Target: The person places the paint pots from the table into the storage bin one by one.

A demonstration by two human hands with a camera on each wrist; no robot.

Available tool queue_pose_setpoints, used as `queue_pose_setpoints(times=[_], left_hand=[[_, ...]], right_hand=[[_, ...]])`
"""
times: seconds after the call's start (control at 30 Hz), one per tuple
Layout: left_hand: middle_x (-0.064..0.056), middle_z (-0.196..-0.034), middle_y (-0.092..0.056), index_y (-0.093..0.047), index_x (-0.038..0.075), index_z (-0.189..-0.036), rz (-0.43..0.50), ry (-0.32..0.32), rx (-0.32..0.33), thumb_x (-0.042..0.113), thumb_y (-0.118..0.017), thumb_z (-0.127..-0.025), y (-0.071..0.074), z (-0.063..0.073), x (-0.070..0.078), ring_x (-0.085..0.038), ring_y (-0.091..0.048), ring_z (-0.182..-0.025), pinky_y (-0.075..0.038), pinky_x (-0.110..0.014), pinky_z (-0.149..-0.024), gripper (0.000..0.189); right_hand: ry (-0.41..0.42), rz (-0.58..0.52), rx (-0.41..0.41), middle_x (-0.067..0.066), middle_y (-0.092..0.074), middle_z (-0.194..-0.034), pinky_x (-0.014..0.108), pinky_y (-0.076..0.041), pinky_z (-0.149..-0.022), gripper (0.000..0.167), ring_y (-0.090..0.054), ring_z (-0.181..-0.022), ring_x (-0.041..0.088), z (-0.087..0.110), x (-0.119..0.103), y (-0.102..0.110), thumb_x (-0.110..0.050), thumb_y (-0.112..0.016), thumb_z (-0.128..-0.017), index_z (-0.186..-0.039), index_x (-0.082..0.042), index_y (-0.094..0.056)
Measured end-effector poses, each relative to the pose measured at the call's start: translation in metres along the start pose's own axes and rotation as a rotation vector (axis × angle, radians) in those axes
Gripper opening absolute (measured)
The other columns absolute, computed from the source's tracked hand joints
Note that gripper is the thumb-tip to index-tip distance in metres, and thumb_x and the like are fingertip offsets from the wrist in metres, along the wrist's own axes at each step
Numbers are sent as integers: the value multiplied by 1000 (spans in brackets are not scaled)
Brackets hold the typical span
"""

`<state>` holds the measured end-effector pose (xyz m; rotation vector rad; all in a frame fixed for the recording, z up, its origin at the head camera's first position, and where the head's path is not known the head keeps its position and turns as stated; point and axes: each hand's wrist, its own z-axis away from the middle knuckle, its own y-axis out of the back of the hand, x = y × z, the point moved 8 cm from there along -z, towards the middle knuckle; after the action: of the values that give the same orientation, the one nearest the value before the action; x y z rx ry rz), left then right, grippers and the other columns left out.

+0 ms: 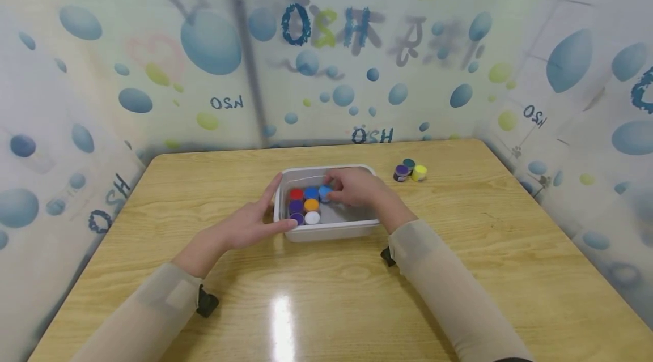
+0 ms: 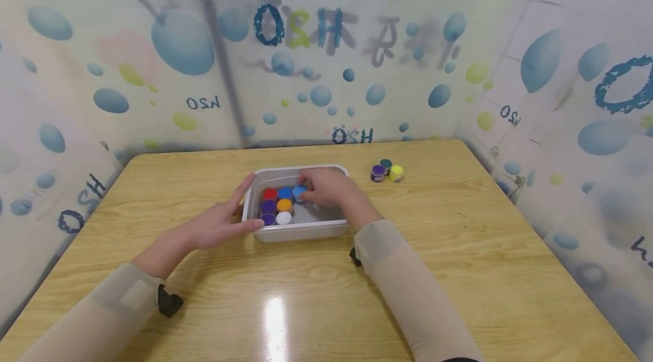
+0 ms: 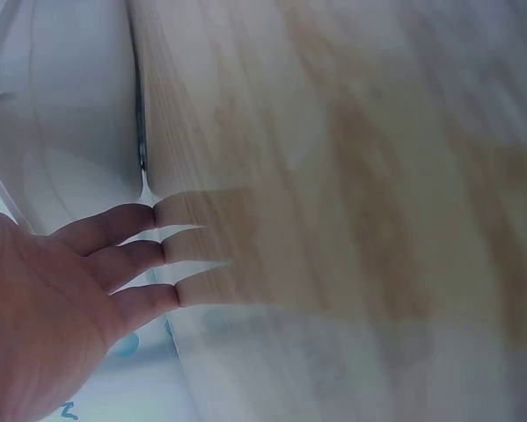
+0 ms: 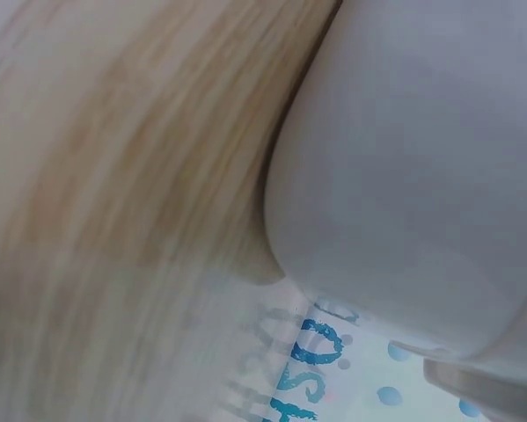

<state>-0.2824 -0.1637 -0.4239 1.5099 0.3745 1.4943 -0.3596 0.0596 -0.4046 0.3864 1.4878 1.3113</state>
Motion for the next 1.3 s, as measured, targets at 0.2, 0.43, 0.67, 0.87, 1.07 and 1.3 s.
queue_pose_setpoints(times=[0.2,0.43,0.67,0.87,1.07,1.3], left_hand=[[-32,-172,-39,18,43,-174,2,-1,-2,81,-60,-98,0,0,0,-56,-53,-148,-40,-73,-123,116],[-32,-172,-39,18,43,-174,6,-5,-2,81,-60,-98,0,0,0,-56,-54,-147,-40,-74,-122,116],[-33,-171,-39,18,43,-174,-2,-4,-1,82,-59,-97,0,-1,-1,-57,-54,-147,-40,-74,-121,115],[-30,-174,-38,18,43,-174,0,-8,-4,83,-60,-96,-1,-2,0,-55,-53,-149,-40,-74,-122,117],[-33,-171,-40,19,45,-173,-6,-12,-2,82,-60,-97,-1,-2,2,-56,-54,-147,-40,-73,-123,116],[-32,-173,-36,20,44,-173,-4,-5,-3,81,-60,-98,0,0,-1,-56,-53,-148,-39,-73,-124,116]], right_hand=[[-2,-15,5,-4,-76,-104,34,-60,-82,31,-71,-87,16,2,-1,1,-33,-74,-107,-137,-23,-70],[-16,-29,31,-5,-76,-105,34,-60,-86,30,-70,-92,17,3,0,3,-33,-75,-106,-135,-24,-71],[39,-119,123,-1,-74,-103,34,-58,-82,31,-67,-91,21,7,-2,15,-32,-75,-106,-135,-21,-72],[107,-186,251,1,-73,-99,32,-55,-77,33,-63,-87,22,25,-4,34,-33,-76,-106,-136,-18,-73],[95,-291,299,4,-74,-96,31,-54,-70,31,-63,-80,23,57,15,51,-27,-76,-106,-135,-15,-73],[53,-333,346,9,-73,-92,29,-56,-66,31,-66,-76,30,92,61,67,-25,-76,-106,-133,-9,-73]])
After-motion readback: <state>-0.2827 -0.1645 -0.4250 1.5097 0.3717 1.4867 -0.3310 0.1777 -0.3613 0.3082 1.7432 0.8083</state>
